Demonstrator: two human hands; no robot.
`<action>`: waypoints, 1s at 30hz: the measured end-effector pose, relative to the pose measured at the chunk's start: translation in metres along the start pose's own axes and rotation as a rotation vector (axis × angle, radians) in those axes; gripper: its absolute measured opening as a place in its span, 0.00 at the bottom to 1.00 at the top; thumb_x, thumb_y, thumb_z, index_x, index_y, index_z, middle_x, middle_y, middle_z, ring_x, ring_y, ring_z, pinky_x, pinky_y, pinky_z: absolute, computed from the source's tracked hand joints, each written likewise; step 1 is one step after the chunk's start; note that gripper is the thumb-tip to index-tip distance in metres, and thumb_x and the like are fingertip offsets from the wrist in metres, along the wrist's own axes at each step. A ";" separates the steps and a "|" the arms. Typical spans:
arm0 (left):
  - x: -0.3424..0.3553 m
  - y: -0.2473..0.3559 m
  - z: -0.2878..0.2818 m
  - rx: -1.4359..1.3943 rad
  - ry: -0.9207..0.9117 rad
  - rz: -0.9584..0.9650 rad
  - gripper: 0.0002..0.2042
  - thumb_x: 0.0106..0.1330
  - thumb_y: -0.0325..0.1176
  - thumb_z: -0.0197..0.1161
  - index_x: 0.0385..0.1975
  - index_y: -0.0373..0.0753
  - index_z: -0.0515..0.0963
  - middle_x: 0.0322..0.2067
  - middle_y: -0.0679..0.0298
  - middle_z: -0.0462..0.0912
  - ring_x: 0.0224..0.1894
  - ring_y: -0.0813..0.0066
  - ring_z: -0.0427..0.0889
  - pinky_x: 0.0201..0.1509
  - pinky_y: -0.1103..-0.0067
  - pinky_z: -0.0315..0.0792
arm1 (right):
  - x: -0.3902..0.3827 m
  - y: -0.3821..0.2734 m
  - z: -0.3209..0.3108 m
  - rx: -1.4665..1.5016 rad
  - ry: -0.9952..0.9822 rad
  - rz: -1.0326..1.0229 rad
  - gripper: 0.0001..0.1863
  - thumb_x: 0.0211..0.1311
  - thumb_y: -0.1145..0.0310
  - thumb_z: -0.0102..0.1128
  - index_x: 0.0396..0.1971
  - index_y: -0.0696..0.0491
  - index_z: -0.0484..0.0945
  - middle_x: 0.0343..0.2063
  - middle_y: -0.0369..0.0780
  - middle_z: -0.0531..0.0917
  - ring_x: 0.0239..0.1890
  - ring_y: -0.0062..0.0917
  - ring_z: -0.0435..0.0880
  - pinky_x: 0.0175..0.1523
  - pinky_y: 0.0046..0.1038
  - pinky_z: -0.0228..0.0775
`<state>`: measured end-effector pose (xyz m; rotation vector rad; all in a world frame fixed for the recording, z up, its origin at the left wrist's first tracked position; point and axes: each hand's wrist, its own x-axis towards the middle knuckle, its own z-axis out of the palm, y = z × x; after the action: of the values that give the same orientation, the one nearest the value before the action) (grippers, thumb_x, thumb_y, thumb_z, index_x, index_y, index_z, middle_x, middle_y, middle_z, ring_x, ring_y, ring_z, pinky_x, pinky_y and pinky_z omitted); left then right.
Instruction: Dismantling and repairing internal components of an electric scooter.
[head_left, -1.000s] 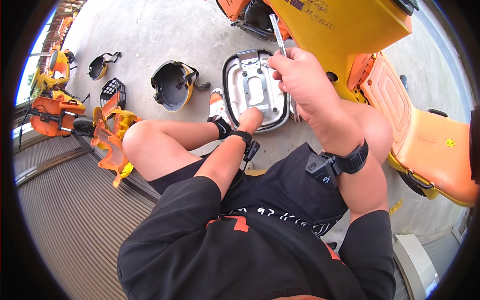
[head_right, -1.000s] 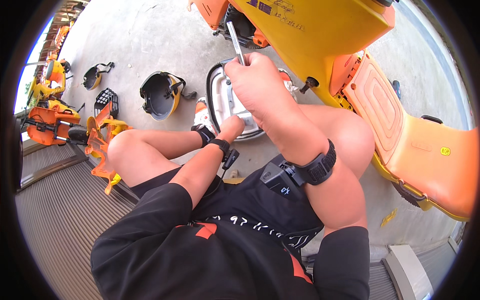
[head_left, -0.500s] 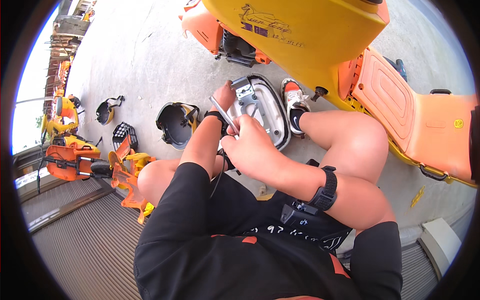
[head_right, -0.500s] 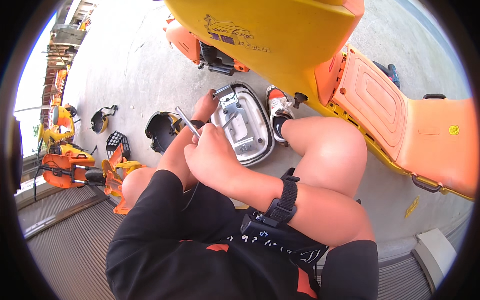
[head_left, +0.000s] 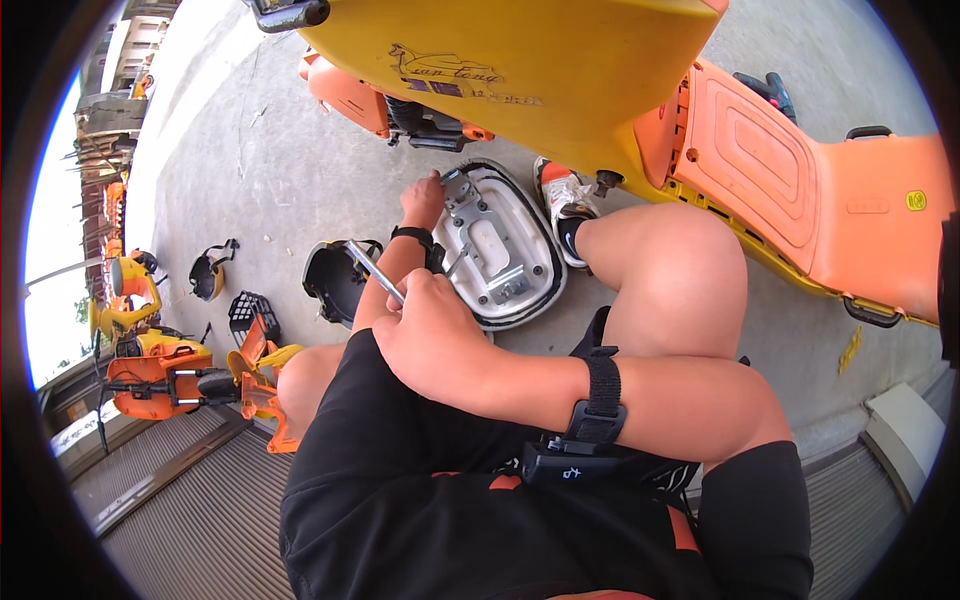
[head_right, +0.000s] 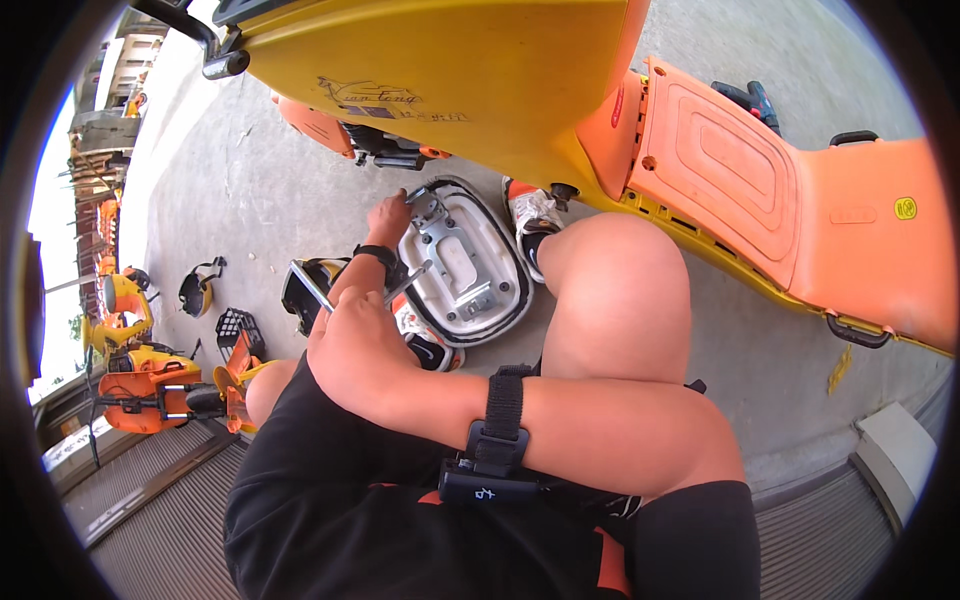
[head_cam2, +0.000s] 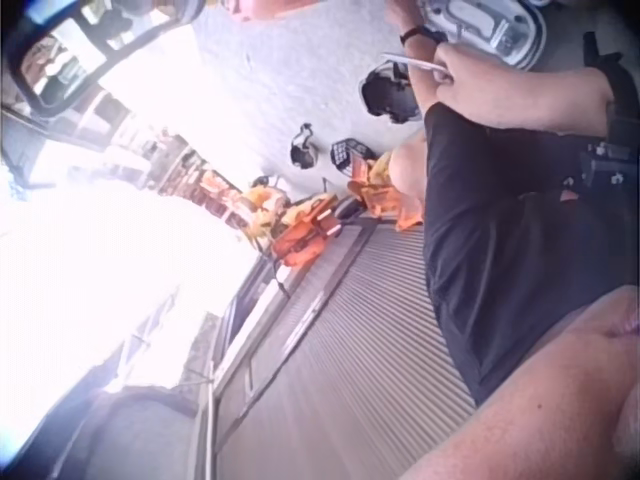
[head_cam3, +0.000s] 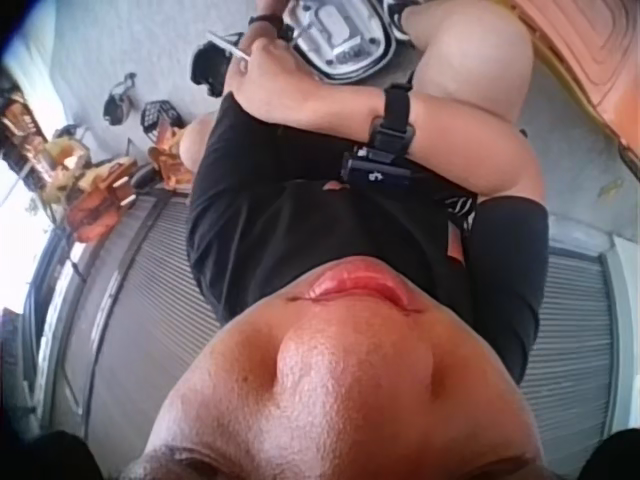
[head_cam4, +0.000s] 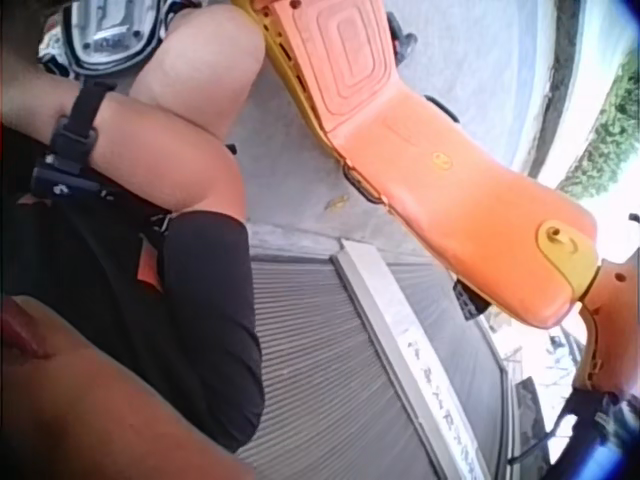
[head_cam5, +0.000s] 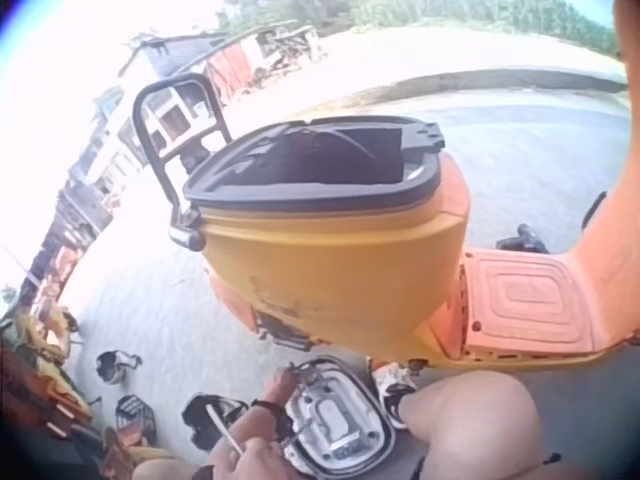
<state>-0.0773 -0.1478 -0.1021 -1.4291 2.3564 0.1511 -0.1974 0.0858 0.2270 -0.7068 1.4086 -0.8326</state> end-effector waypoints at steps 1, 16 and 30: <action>0.001 -0.004 -0.003 0.046 -0.023 0.052 0.11 0.70 0.35 0.54 0.49 0.44 0.78 0.41 0.54 0.88 0.46 0.53 0.87 0.45 0.61 0.80 | -0.001 -0.002 0.000 0.002 0.000 -0.011 0.17 0.63 0.68 0.57 0.46 0.66 0.72 0.48 0.56 0.76 0.50 0.45 0.81 0.56 0.39 0.74; 0.003 -0.024 -0.012 0.243 -0.016 0.377 0.10 0.67 0.34 0.55 0.44 0.46 0.82 0.34 0.55 0.87 0.41 0.53 0.87 0.38 0.61 0.78 | 0.000 0.007 0.001 -0.015 -0.017 0.013 0.17 0.63 0.69 0.57 0.45 0.67 0.73 0.47 0.57 0.78 0.49 0.46 0.83 0.54 0.40 0.76; -0.003 -0.011 -0.060 0.223 -0.118 0.360 0.12 0.71 0.39 0.54 0.47 0.43 0.80 0.38 0.51 0.87 0.44 0.49 0.86 0.45 0.58 0.77 | 0.004 0.002 0.009 -0.047 0.000 -0.038 0.17 0.62 0.70 0.56 0.44 0.68 0.73 0.45 0.58 0.78 0.49 0.48 0.83 0.54 0.42 0.76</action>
<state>-0.0825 -0.1676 -0.0443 -0.8642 2.4218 0.0626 -0.1889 0.0832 0.2242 -0.7716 1.4226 -0.8308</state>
